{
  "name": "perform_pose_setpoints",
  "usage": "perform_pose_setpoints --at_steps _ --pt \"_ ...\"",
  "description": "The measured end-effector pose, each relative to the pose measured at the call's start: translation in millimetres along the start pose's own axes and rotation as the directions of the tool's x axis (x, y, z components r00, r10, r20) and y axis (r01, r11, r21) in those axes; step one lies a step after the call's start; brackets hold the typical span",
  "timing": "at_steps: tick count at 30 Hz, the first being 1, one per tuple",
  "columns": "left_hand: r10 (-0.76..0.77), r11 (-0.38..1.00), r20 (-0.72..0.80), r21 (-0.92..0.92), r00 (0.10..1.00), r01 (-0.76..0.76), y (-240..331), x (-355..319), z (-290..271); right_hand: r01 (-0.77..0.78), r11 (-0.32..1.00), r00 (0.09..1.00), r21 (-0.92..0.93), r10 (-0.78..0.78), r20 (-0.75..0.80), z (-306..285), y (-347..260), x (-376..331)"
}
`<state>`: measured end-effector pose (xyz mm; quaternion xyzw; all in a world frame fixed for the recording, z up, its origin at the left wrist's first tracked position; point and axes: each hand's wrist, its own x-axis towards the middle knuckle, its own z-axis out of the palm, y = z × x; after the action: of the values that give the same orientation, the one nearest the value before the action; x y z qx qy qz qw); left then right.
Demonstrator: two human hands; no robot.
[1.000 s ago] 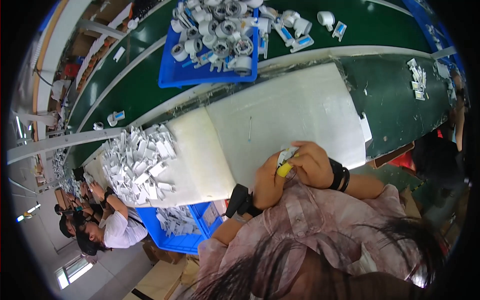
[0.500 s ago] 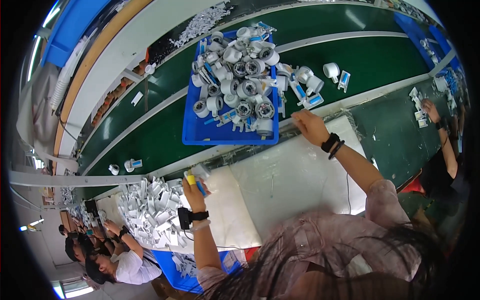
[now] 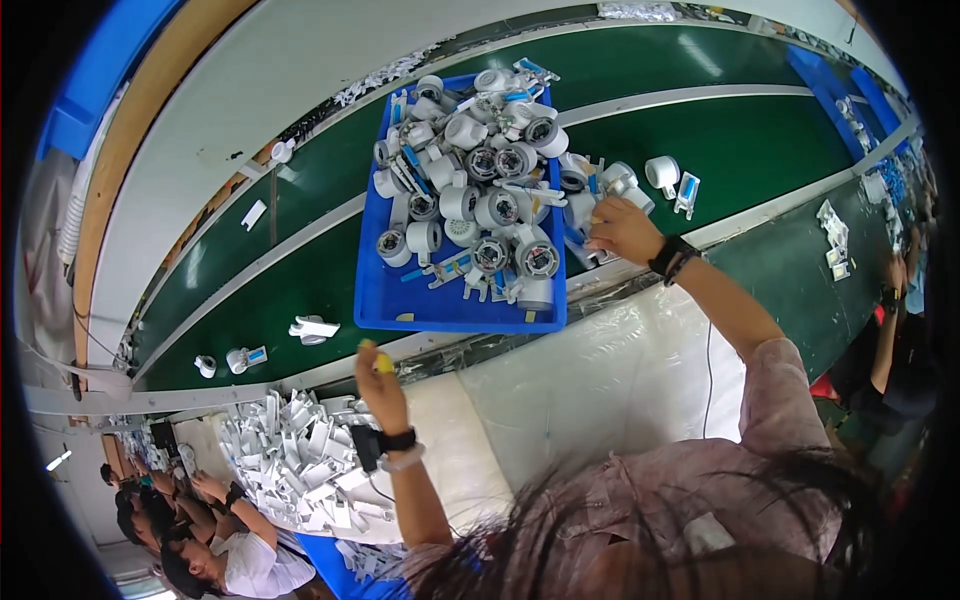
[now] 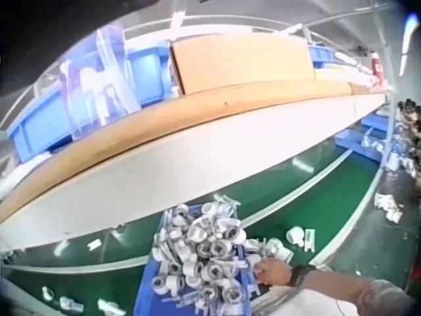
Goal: The person assembles a handheld fan by connecting a motor and battery with wires, inserting them into a plastic housing, and snapping on a white cover. They repeat this process with a second fan before placing the completed units into a blue bin.
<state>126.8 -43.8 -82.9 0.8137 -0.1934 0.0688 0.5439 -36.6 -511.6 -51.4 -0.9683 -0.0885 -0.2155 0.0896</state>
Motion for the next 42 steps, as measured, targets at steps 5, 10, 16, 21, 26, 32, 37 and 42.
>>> perform_pose_setpoints --at_steps 5,10,16,21,26,32,37,42 --pt "-0.035 0.918 0.556 -0.311 0.83 0.247 116.1 -102.6 54.5 -0.171 0.885 0.985 0.433 0.142 0.099 -64.5 -62.8 -22.8" --pt "0.192 0.973 0.603 -0.218 0.775 -0.072 186.7 -152.1 105.8 -0.514 0.154 0.833 0.844 0.327 0.447 -100.8 -162.1 -70.5" --pt "0.069 0.957 0.729 -0.241 0.681 0.16 183.8 -195.4 125.5 -0.625 -0.059 0.738 0.778 0.282 0.614 -102.1 -206.3 -112.8" --pt "-0.08 0.798 0.759 -0.34 0.647 0.498 167.0 -207.9 129.0 -0.618 -0.118 0.718 0.778 0.318 0.619 -97.7 -197.1 -138.3" --pt "-0.228 0.844 0.724 -0.187 0.651 0.503 161.0 -225.0 128.2 -0.599 0.013 0.697 0.801 0.5 0.513 -96.8 -189.2 -166.0" --pt "-0.341 0.812 0.756 -0.063 0.558 0.581 163.2 -248.8 150.7 -0.609 0.321 0.622 0.725 0.76 0.187 -35.2 -205.4 -210.6" --pt "-0.209 0.755 0.859 -0.163 0.468 0.635 174.9 -270.1 176.1 -0.59 0.491 0.586 0.641 0.806 -0.077 -14.4 -214.2 -204.6" --pt "-0.151 0.632 0.898 -0.234 0.413 0.739 168.7 -264.9 185.6 -0.65 0.311 0.503 0.694 0.86 0.086 -31.4 -180.6 -212.9"
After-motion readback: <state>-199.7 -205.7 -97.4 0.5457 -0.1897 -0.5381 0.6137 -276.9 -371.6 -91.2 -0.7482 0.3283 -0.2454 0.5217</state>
